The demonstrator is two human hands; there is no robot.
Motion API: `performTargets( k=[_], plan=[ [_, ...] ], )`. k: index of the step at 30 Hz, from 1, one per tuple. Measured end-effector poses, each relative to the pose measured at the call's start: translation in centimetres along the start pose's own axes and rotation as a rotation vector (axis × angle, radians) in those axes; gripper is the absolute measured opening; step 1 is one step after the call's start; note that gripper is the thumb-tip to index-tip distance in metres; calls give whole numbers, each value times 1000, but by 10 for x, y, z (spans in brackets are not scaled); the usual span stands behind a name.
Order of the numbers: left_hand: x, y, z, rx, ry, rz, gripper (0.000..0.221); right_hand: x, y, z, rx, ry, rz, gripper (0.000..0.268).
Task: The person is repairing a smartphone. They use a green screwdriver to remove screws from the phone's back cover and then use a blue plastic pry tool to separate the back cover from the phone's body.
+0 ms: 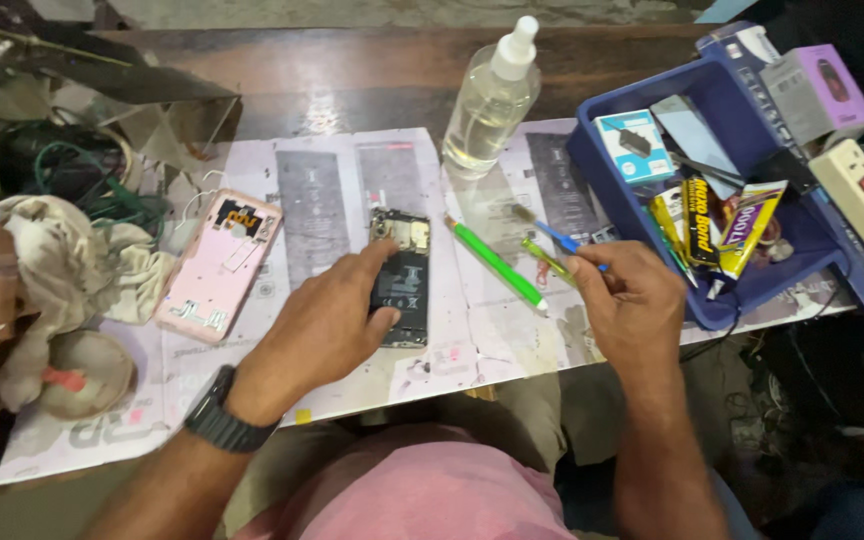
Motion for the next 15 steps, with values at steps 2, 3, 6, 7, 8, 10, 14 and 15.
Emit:
performTargets(
  k=[2,3,6,7,8,10,14,15],
  plan=[
    [2,4,-2,-143,-81,66,68,-1,6,11,5,30,-12,12],
    [3,5,-2,-215,-119,99,67,-2,9,16,10,42,-8,12],
    [5,13,-2,-276,-119,89,64,-2,12,23,30,51,-4,11],
    [5,15,-3,-308,-128,99,64,-2,13,22,38,42,-3,11],
    [5,16,-5,-342,-137,113,64,0,12,21,43,31,-2,11],
    [7,19,-6,-349,-104,92,58,3,12,12,80,-64,20,17],
    [16,18,-13,-259,-13,-20,38,3,11,-7,279,-193,188,24],
    [19,14,-14,-242,-7,-38,33,5,14,-12,367,-254,109,22]
  ],
)
Point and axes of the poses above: each hand's wrist, its own x-axis away from the middle knuckle, its own z-axis out of the back of the hand, y = z × x, the point moved 4 cm from there along -x, towards the middle knuckle, and after that the axes turned 6 degrees about z, right-handed, at the moved point
